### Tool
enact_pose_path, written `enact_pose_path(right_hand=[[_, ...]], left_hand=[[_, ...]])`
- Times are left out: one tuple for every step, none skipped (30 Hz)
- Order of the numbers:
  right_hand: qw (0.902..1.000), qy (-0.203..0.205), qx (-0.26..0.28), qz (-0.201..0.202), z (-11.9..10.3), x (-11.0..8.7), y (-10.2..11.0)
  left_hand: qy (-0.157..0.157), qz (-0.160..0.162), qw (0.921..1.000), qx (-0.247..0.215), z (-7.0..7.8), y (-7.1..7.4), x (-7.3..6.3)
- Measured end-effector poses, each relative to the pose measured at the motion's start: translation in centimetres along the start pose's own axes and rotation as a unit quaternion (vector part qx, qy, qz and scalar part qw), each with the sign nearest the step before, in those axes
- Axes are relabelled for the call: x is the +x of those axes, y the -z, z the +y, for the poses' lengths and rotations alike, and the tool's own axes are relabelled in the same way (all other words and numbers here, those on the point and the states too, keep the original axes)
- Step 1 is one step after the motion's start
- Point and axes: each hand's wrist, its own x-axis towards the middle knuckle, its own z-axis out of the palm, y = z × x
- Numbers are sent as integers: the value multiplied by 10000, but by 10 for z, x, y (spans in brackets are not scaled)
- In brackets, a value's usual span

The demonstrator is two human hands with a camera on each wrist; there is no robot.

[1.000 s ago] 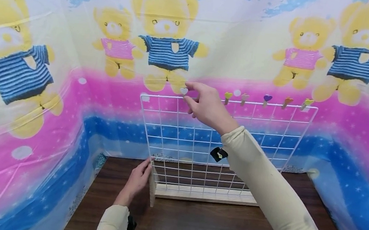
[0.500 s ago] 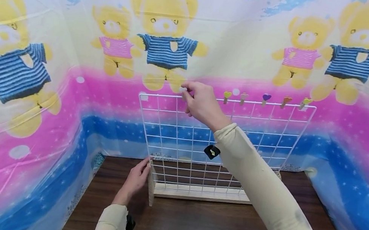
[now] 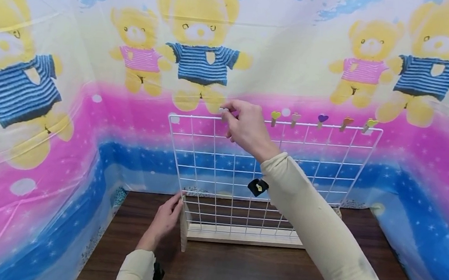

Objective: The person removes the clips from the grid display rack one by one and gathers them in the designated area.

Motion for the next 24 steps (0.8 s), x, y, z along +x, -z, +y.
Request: enact_pose_path(right_hand=[[10000, 5, 70, 45, 0, -1, 1], [9999, 3, 141, 86, -1, -1, 2], [9997, 14, 203, 123, -1, -2, 4], [9996, 29, 239, 148, -2, -3, 5], [9995, 10, 257, 158, -2, -4, 7], [9996, -26, 243, 145, -2, -5, 9], [9996, -78, 248, 124, -2, -7, 10], [9996, -139, 228, 93, -1, -9, 12], [9996, -183, 221, 63, 0, -11, 14], [9994, -237, 237, 28, 1, -14, 16], [9993, -285, 247, -3, 3, -17, 18], [9992, -298, 256, -44, 4, -20, 19], [9992, -293, 277, -75, 6, -23, 21], [9991, -281, 284, -113, 8, -26, 22], [9993, -218, 278, -157, 11, -30, 23], [9993, -162, 253, -217, 14, -33, 23], [9993, -108, 233, -274, 17, -38, 24], [9992, -41, 213, -333, 20, -42, 23], [9991, 28, 190, -391, 24, -47, 23], [9988, 66, 178, -461, 28, -52, 21], [9983, 106, 186, -542, 32, -56, 20], [9979, 109, 197, -613, 36, -61, 18], [9974, 102, 201, -690, 40, -67, 16], [9968, 112, 199, -772, 44, -72, 13]], left_hand=[[-26, 16, 10000, -2, 0, 0, 0], [-46, 28, 10000, -12, 0, -1, 0], [-59, 45, 10000, -28, 0, -1, 0], [-61, 61, 10000, -41, 0, -2, -1], [-57, 70, 10000, -43, 0, -2, -1], [-51, 75, 10000, -30, 0, -2, -2], [-25, 74, 10000, -42, 0, -2, -2], [-12, 68, 10000, -40, 0, -3, -2], [3, 56, 10000, -39, -1, -3, -3], [-5, 39, 10000, -23, -1, -3, -3], [3, 20, 10000, -29, -1, -3, -3], [1, 10, 10000, -26, -1, -4, -3], [14, 3, 10000, -41, -1, -4, -3], [-13, -5, 10000, -30, -1, -4, -3], [-9, 0, 10000, -44, -1, -3, -3], [-17, 10, 10000, -49, 0, -3, -3], [-13, 14, 10000, -66, 0, -3, -3], [-43, 16, 10000, -52, 0, -3, -2], [-43, 19, 10000, -68, 1, -2, -2], [-65, 24, 10000, -70, 1, -2, -2], [-45, 25, 10000, -80, 1, -2, -2], [-52, 18, 10000, -73, 1, -1, -2], [-57, 12, 10000, -65, 1, -1, -2], [-59, 9, 10000, -49, 1, -1, -2]])
